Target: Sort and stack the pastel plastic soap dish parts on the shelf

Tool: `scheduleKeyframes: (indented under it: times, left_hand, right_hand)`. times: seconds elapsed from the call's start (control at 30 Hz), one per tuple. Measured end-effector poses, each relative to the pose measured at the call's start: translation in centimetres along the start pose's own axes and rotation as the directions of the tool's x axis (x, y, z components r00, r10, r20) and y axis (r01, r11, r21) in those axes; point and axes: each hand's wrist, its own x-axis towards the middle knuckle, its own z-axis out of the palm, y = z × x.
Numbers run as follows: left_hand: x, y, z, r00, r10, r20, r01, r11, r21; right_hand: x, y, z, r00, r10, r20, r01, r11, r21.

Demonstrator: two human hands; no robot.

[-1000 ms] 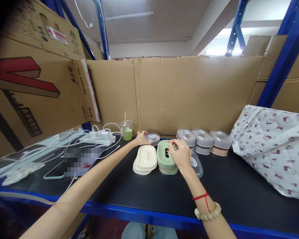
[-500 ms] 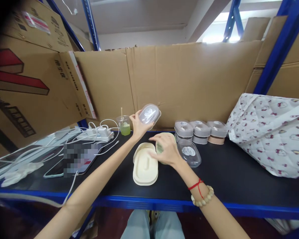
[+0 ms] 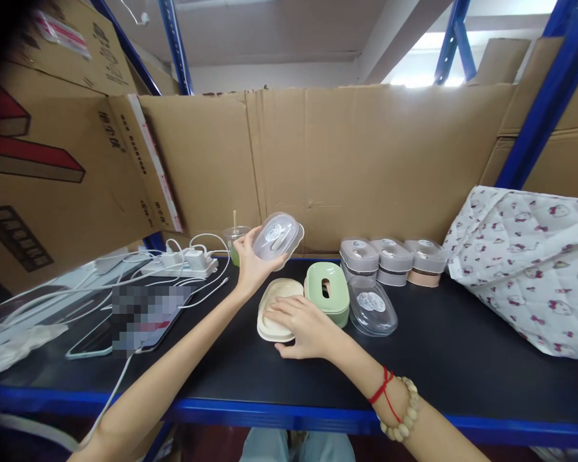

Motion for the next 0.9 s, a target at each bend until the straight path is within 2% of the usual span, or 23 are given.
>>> scheduleKeyframes:
  times: [0.13,0.23,0.37,0.5,0.57,0.7,0.8,0.87,0.9]
  left_hand:
    - [-0.4,-0.2,-0.4,0.999,0.04,-0.027,-0.04,0.999,0.006]
    - [-0.5,-0.3,-0.5,0.998,0.06,-0.027,-0.06,0.998,-0.002]
    - [-0.4,-0.1,-0.8,0.997,0.066,-0.037,-0.067,0.998,-0.006]
    - [-0.1,-0.1,-1.0,0.994,0.085,-0.065,-0.085,0.996,0.0]
    - [0.0,-0.2,-1.1,0.993,0.092,-0.068,-0.092,0.996,0.006]
    - [0.1,-0.3,-1.1,0.994,0.08,-0.069,-0.079,0.997,0.022]
    - [-0.2,-0.1,-1.0,0.996,0.073,-0.047,-0.072,0.997,0.018]
    - [-0.6,0.3,-0.9,0.995,0.088,-0.045,-0.087,0.996,0.019]
    - [-0.9,0.6,-0.9,0.993,0.104,-0.052,-0.103,0.994,0.019]
  right_hand:
    - [0.1,0.7,0.8,0.994,-0.103,-0.03,0.097,0.982,-0.162]
    - [0.0,0.8,1.0,0.974,-0.192,-0.117,0.152,0.946,-0.286]
    - [0.4,0.7,0.5,0.931,-0.269,-0.246,0.141,0.888,-0.438]
    - [1.2,0.7,0.4,0.888,-0.321,-0.329,0.119,0.852,-0.51]
    - [1.5,1.0,0.6,0.902,-0.288,-0.321,0.097,0.861,-0.499]
    - [1.5,1.3,1.5,0.956,-0.139,-0.259,0.026,0.917,-0.398]
    - [1.2,1.2,1.7,0.973,-0.032,-0.23,-0.042,0.95,-0.309]
    - [1.1,0.8,1.4,0.953,0.11,-0.284,-0.154,0.978,-0.139]
    - [1.1,0.5,1.1,0.917,0.217,-0.335,-0.229,0.973,0.005]
